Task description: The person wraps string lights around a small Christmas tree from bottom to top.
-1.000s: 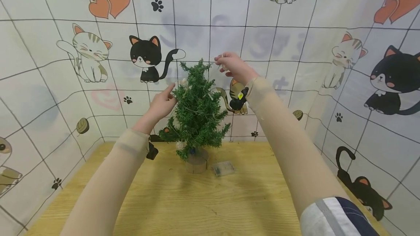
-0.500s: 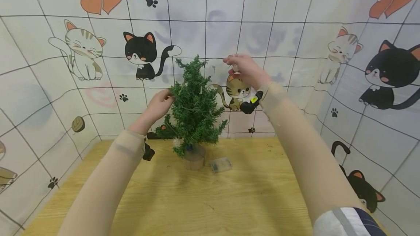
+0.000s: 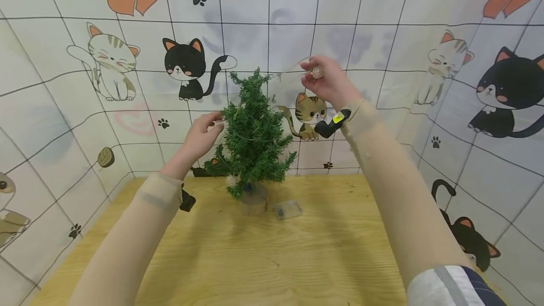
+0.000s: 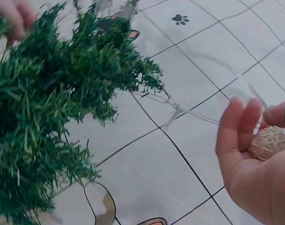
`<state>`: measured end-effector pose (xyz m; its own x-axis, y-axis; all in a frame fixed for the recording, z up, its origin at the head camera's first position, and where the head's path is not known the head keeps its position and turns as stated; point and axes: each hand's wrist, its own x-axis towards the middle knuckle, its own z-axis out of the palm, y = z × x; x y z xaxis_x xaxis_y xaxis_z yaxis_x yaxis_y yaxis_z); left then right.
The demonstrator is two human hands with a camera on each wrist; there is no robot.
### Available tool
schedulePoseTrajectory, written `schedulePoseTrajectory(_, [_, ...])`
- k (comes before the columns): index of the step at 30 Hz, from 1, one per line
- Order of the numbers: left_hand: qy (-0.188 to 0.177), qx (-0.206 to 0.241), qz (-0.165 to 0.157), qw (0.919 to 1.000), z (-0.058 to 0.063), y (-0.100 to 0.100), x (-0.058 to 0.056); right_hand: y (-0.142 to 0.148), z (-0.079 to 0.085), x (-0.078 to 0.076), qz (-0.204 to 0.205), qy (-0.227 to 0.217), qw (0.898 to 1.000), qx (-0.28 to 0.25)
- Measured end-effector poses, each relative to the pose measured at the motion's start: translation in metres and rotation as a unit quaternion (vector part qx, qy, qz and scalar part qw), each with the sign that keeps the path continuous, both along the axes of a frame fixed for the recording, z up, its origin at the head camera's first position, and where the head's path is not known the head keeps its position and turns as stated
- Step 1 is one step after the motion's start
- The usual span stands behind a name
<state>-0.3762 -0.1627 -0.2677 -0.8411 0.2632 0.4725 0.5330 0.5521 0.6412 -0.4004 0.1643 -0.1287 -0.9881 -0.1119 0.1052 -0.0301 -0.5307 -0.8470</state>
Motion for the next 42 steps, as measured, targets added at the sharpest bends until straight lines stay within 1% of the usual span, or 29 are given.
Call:
schedulePoseTrajectory(2, [0.014,-0.001,0.001,0.9999,-0.001,0.001,0.003,0.002,-0.001,-0.002,0.001,-0.013,0.999,-0.034])
schedulePoseTrajectory(3, [0.021,-0.002,0.003,0.9998,-0.002,0.001,0.005,0.003,-0.002,-0.003,0.003,-0.018,0.999,-0.042])
schedulePoseTrajectory(5, [0.036,-0.002,0.007,0.9993,-0.003,0.001,0.010,0.003,-0.004,-0.005,0.011,-0.020,0.999,-0.039])
schedulePoseTrajectory(8, [0.061,-0.001,0.017,0.9980,-0.005,0.001,0.016,0.005,-0.010,-0.005,0.024,-0.016,1.000,-0.007])
schedulePoseTrajectory(11, [0.095,0.003,0.023,0.9952,-0.006,0.000,0.023,0.010,-0.018,-0.004,0.028,-0.015,0.999,0.021])
schedulePoseTrajectory(15, [0.148,0.002,0.014,0.9889,-0.006,0.000,0.033,0.023,-0.031,0.003,0.036,-0.023,0.998,0.056])
schedulePoseTrajectory(18, [0.194,-0.003,0.002,0.9811,-0.006,-0.001,0.041,0.033,-0.040,0.010,0.051,-0.022,0.995,0.082])
schedulePoseTrajectory(22, [0.249,-0.015,-0.008,0.9682,-0.005,0.001,0.054,0.040,-0.049,0.020,0.074,-0.010,0.991,0.111])
schedulePoseTrajectory(26, [0.294,-0.031,-0.017,0.9551,-0.006,0.007,0.068,0.038,-0.058,0.031,0.092,0.005,0.985,0.147])
schedulePoseTrajectory(31, [0.343,-0.048,-0.039,0.9371,-0.009,0.023,0.083,0.028,-0.069,0.049,0.106,0.016,0.974,0.202])
schedulePoseTrajectory(33, [0.356,-0.062,-0.051,0.9310,-0.010,0.030,0.089,0.024,-0.072,0.055,0.119,0.021,0.969,0.217])
schedulePoseTrajectory(36, [0.360,-0.084,-0.064,0.9270,-0.011,0.040,0.098,0.020,-0.078,0.062,0.142,0.022,0.963,0.230])
schedulePoseTrajectory(38, [0.354,-0.100,-0.070,0.9272,-0.012,0.047,0.105,0.017,-0.081,0.066,0.158,0.025,0.958,0.236])
schedulePoseTrajectory(42, [0.332,-0.130,-0.076,0.9313,-0.015,0.060,0.117,0.009,-0.085,0.074,0.178,0.033,0.951,0.250])
